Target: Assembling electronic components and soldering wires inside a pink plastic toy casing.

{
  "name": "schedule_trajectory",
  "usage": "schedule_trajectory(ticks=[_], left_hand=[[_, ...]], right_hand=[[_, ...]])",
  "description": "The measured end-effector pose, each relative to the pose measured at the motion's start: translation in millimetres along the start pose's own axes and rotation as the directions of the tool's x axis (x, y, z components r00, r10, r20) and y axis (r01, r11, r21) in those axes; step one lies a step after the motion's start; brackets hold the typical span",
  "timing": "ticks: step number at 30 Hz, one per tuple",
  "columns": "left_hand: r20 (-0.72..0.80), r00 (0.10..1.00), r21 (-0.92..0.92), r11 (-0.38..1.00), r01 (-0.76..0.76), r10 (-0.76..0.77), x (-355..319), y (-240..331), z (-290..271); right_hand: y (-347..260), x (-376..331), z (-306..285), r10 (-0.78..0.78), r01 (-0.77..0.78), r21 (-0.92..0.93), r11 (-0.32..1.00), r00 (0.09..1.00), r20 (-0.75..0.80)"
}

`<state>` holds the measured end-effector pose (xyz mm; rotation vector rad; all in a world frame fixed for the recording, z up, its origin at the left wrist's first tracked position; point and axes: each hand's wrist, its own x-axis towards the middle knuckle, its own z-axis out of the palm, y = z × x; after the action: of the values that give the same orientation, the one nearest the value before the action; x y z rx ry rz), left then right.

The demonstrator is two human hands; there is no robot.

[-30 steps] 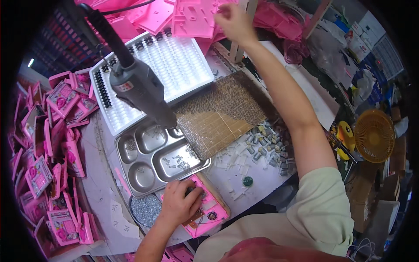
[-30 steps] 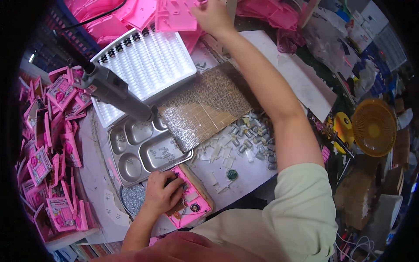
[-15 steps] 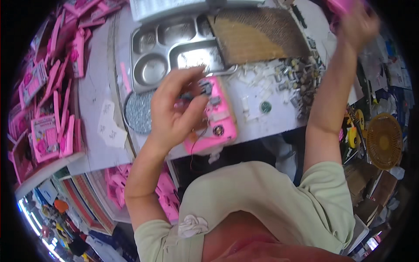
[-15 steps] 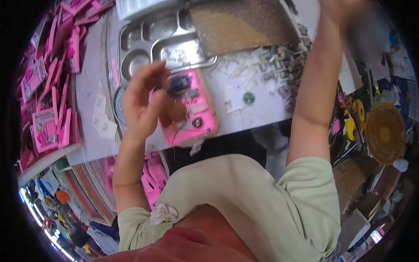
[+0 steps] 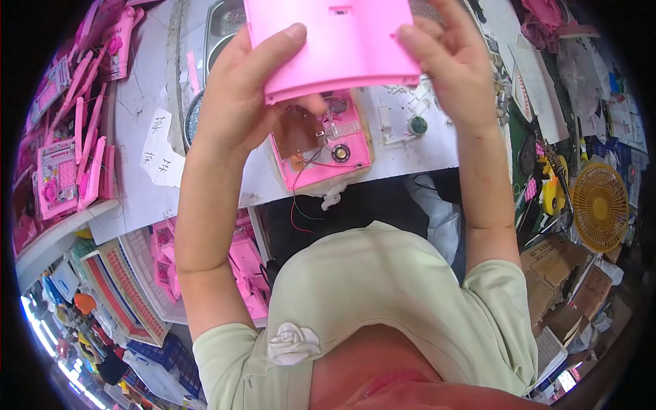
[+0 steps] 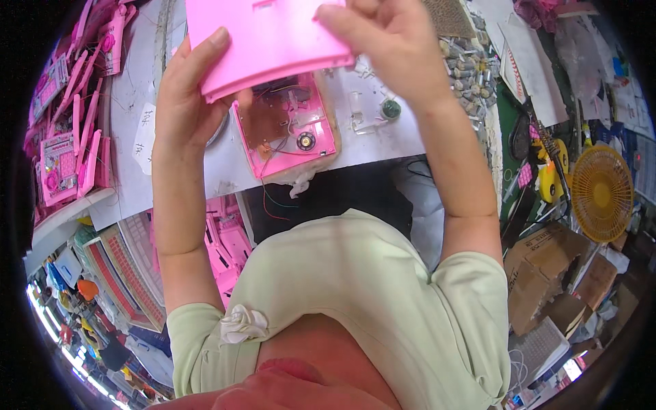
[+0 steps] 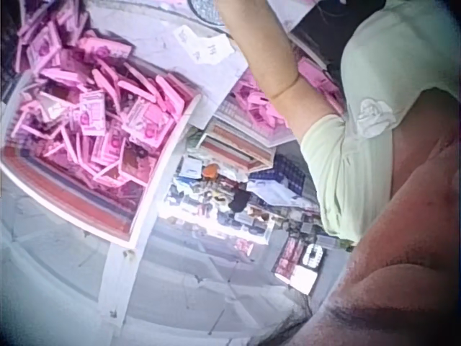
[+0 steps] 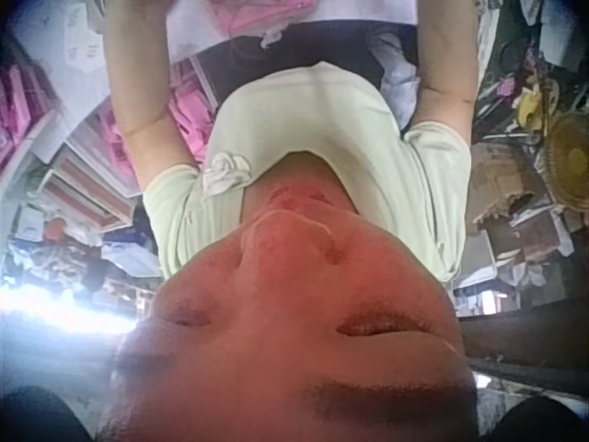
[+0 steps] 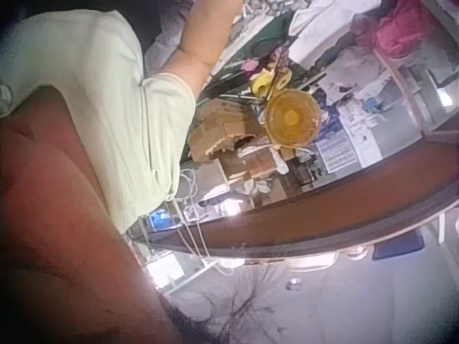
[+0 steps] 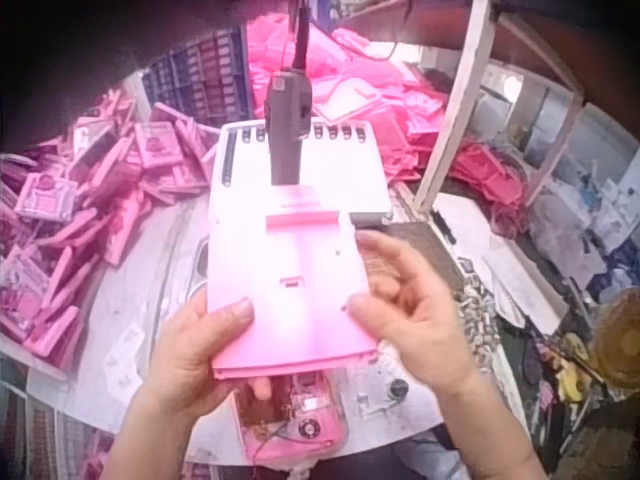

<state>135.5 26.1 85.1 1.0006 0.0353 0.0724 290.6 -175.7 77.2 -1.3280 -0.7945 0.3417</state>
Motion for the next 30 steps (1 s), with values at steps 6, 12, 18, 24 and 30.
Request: schedule_trajectory(ticks=[6,12,18,24,30], left_hand=[[0.081,0.943,0.957,0.240,-0.164,0.323,-42,-67,-2],[0.230,0.947,0.956,-0.235,-0.177,0.222,-57,-111,2],[0.188,0.966,0.957,-0.254,-0.140,0.179,-62,-116,5],[0.323,0.886,0.946,-0.078,-0.316,0.334,-61,-97,-12],[-0.346,0.934,0.043,0.993,0.113,-0.091,-50,-48,-5]], right_hand=[[6,-11,-25,-0.014,0.066,0.178,0.982,0.961,-0.278],[12,-49,-65,0.082,-0.065,0.066,0.996,0.952,-0.294],[10,-69,-55,0.107,-0.097,0.050,0.994,0.947,-0.304],[9,-76,-60,0.106,-0.067,0.119,0.991,0.925,-0.364],[22,-74,-2,0.218,-0.229,-0.068,0.971,0.966,-0.137]])
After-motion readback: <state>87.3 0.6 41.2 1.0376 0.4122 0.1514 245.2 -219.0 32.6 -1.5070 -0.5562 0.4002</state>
